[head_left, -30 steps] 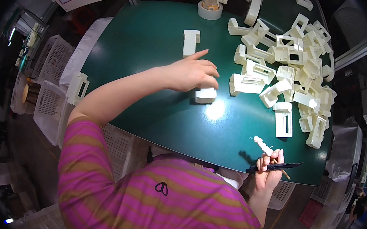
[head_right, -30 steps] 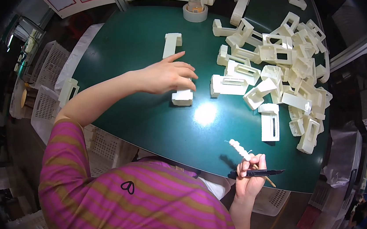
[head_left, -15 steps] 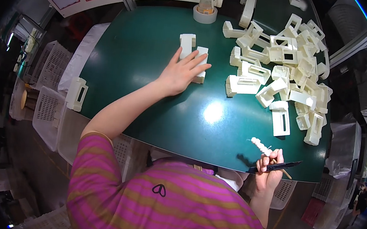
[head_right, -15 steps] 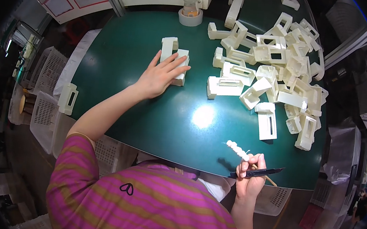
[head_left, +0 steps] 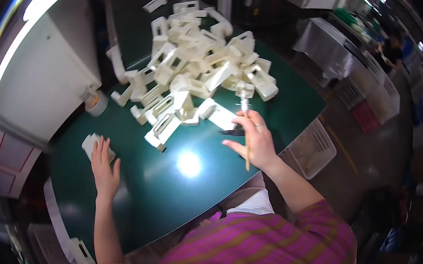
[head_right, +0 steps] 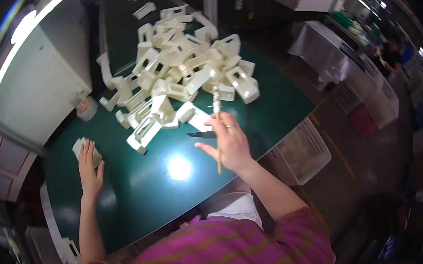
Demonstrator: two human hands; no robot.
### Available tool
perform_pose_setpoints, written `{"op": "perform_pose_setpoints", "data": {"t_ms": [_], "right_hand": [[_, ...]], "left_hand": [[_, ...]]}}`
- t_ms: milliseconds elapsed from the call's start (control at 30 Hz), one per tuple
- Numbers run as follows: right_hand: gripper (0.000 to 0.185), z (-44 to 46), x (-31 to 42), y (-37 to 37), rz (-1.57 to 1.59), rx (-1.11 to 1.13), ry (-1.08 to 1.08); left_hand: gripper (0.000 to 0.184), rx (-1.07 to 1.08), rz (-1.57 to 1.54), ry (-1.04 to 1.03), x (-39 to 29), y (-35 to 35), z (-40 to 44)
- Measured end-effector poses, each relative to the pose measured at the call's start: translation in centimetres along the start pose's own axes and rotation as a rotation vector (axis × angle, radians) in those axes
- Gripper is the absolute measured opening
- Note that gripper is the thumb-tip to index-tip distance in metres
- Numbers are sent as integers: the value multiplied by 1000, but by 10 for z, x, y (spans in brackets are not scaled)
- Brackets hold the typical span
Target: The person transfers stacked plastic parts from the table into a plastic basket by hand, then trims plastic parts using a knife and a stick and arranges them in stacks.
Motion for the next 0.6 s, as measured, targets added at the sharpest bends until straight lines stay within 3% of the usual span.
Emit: {"op": "perform_pose_setpoints", "data": {"t_ms": [100, 233, 333, 367, 433, 500, 567, 600], "right_hand": [[49, 15, -30, -18, -220, -6, -152], [28, 8, -61, -36, -5, 86, -207], [18, -8, -35, -14, 377, 98, -296], [18, -15, -24, -10, 528, 133, -394], [19, -37, -11, -24, 740, 166, -336], [14, -57, 8, -26, 839, 283, -377], [12, -69, 20, -15, 740, 313, -353], [12, -74, 20, -10, 687, 265, -326]], "left_hand": [[39, 99, -290, -111, -69, 5, -3], [36, 279, -679, -268, -119, -25, -7], [36, 458, -1387, 4, -154, -51, -12], [55, 550, -1496, 23, -161, -65, -13], [80, 512, -1573, 28, -190, -72, -18], [96, 328, -1802, -146, -223, -72, -11], [88, 279, -2085, -86, -238, -79, -10], [85, 376, -2171, -82, -242, -88, -10]]}}
Point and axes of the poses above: each hand's wrist, its own z-axis towards the middle knuckle, its own y-axis out of the back of the hand, x = y × z, the point moved 3 cm from there along z, towards the middle knuckle, and after that the axes turned 12 degrees about x, right-handed, at the moved point
